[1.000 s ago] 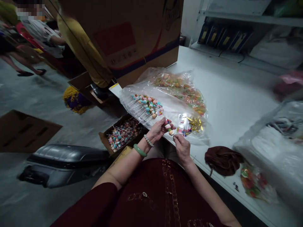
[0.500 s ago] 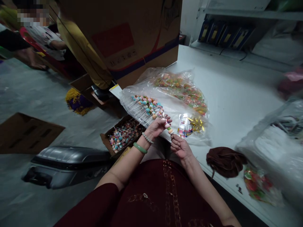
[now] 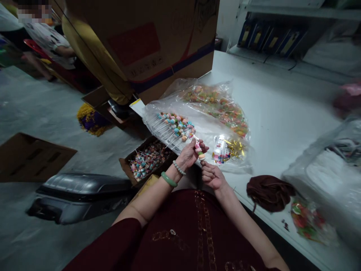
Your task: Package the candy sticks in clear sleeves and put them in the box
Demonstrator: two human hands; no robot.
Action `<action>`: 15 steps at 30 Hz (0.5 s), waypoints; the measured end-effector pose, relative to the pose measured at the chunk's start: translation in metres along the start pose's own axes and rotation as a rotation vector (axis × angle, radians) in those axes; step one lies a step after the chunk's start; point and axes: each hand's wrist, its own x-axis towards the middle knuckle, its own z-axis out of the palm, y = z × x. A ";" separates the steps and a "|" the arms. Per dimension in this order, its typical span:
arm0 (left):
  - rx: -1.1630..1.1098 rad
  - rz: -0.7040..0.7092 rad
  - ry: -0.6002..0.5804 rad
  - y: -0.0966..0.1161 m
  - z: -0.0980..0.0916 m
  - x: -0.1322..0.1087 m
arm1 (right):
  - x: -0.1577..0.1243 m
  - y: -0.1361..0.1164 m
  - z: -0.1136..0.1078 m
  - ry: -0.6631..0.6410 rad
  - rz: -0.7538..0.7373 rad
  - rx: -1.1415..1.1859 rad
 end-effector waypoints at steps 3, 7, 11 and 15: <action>0.015 -0.026 -0.010 0.000 0.001 -0.003 | 0.003 0.003 0.004 0.043 -0.041 -0.034; 0.135 -0.032 -0.009 0.011 0.003 -0.010 | 0.003 0.003 0.008 0.328 -0.288 -0.319; 0.230 -0.111 0.049 0.022 0.001 -0.013 | -0.001 0.005 0.010 0.673 -0.621 -0.970; 0.327 -0.115 0.109 0.021 -0.005 -0.012 | -0.006 0.008 0.008 0.851 -0.851 -1.674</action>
